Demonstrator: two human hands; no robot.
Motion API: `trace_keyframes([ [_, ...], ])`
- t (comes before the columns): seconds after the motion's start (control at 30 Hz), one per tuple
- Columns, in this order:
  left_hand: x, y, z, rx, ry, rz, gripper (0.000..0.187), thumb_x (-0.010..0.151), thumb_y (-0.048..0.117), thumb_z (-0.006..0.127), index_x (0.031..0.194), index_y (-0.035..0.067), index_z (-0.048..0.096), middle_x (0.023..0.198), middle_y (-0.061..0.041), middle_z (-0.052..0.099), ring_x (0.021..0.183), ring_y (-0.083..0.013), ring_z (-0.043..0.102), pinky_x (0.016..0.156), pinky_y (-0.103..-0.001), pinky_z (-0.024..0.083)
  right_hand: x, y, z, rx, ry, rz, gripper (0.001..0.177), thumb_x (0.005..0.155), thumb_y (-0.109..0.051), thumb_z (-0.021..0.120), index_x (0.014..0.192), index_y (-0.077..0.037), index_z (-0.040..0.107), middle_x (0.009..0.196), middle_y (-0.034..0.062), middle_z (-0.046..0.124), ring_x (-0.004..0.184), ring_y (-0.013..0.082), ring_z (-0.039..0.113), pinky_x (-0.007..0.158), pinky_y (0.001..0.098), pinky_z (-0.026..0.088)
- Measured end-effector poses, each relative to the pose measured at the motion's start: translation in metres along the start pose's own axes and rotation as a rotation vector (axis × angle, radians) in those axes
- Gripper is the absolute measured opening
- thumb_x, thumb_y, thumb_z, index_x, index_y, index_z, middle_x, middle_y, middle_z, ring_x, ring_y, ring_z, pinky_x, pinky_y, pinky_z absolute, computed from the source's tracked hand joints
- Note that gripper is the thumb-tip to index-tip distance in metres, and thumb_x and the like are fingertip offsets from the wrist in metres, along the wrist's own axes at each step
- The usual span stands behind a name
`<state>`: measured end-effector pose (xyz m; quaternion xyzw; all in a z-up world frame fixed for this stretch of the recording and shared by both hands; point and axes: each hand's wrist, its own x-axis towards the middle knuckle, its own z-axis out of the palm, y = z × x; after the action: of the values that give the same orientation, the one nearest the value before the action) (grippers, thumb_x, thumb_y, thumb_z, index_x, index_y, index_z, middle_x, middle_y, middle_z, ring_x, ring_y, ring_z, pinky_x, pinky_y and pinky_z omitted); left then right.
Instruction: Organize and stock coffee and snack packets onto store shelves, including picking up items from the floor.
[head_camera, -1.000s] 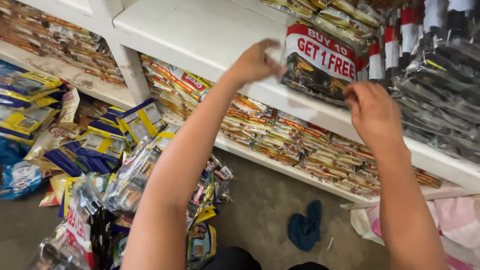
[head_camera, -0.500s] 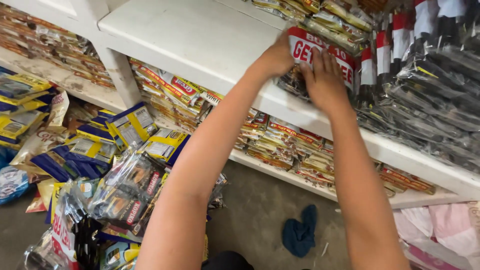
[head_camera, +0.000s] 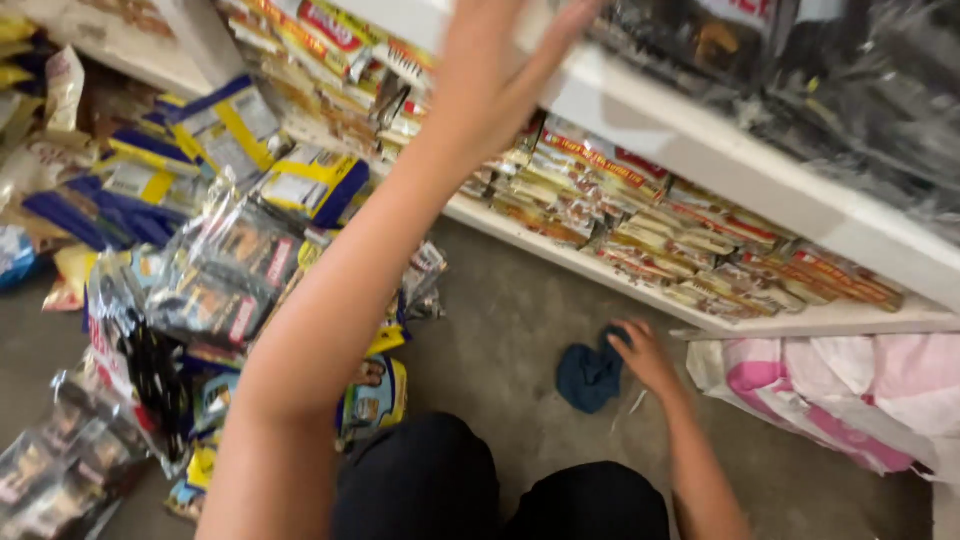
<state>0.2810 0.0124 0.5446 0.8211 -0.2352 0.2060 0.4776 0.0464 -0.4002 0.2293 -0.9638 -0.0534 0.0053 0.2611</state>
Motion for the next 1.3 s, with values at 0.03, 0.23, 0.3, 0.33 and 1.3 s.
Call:
trace_keyframes([
  [0.03, -0.041, 0.001, -0.022, -0.034, 0.155, 0.103, 0.036, 0.109, 0.03, 0.065, 0.136, 0.008, 0.061, 0.135, -0.015, 0.065, 0.132, -0.0352, 0.059, 0.115, -0.042, 0.043, -0.017, 0.047, 0.018, -0.011, -0.086, 0.097, 0.047, 0.094, -0.037, 0.068, 0.133, -0.012, 0.066, 0.131, 0.0178, 0.064, 0.121, 0.0352, 0.061, 0.102, 0.0419, 0.049],
  [0.23, -0.233, -0.038, -0.085, 0.105, 0.314, -0.18, 0.04, 0.102, 0.011, 0.069, 0.14, 0.003, 0.059, 0.139, -0.017, 0.063, 0.134, -0.0363, 0.059, 0.117, -0.043, 0.044, -0.072, 0.135, 0.092, 0.107, -0.173, 0.459, 0.09, 0.079, -0.059, 0.077, 0.147, -0.007, 0.051, 0.152, 0.0233, 0.049, 0.14, 0.0388, 0.049, 0.113, 0.0463, 0.041],
  [0.3, -0.282, -0.056, -0.094, 0.215, 0.377, -0.298, 0.04, 0.099, 0.012, 0.069, 0.136, 0.003, 0.06, 0.132, -0.019, 0.064, 0.127, -0.0374, 0.06, 0.111, -0.044, 0.046, -0.072, 0.124, 0.124, 0.161, -0.138, 0.446, 0.108, 0.072, -0.064, 0.081, 0.154, -0.006, 0.041, 0.157, 0.0265, 0.041, 0.144, 0.041, 0.042, 0.115, 0.0492, 0.036],
  [0.33, -0.302, -0.064, -0.097, 0.273, 0.381, -0.351, 0.04, 0.096, 0.012, 0.07, 0.134, 0.003, 0.061, 0.13, -0.019, 0.063, 0.125, -0.0383, 0.06, 0.108, -0.044, 0.046, -0.07, 0.107, 0.139, 0.017, -0.207, 0.458, 0.112, 0.07, -0.061, 0.084, 0.158, -0.011, 0.038, 0.158, 0.0294, 0.032, 0.145, 0.0432, 0.034, 0.115, 0.0494, 0.034],
  [1.3, -0.039, -0.146, 0.083, -0.985, 0.502, -0.944, 0.067, 0.088, 0.015, 0.076, 0.136, 0.009, 0.03, 0.112, -0.018, 0.063, 0.094, -0.0285, 0.068, 0.083, -0.04, 0.061, 0.117, -0.138, 0.051, 0.143, -0.896, -0.346, 0.089, 0.068, -0.01, 0.078, 0.15, -0.026, 0.046, 0.149, 0.0093, 0.056, 0.137, 0.0246, 0.052, 0.114, 0.0362, 0.041],
])
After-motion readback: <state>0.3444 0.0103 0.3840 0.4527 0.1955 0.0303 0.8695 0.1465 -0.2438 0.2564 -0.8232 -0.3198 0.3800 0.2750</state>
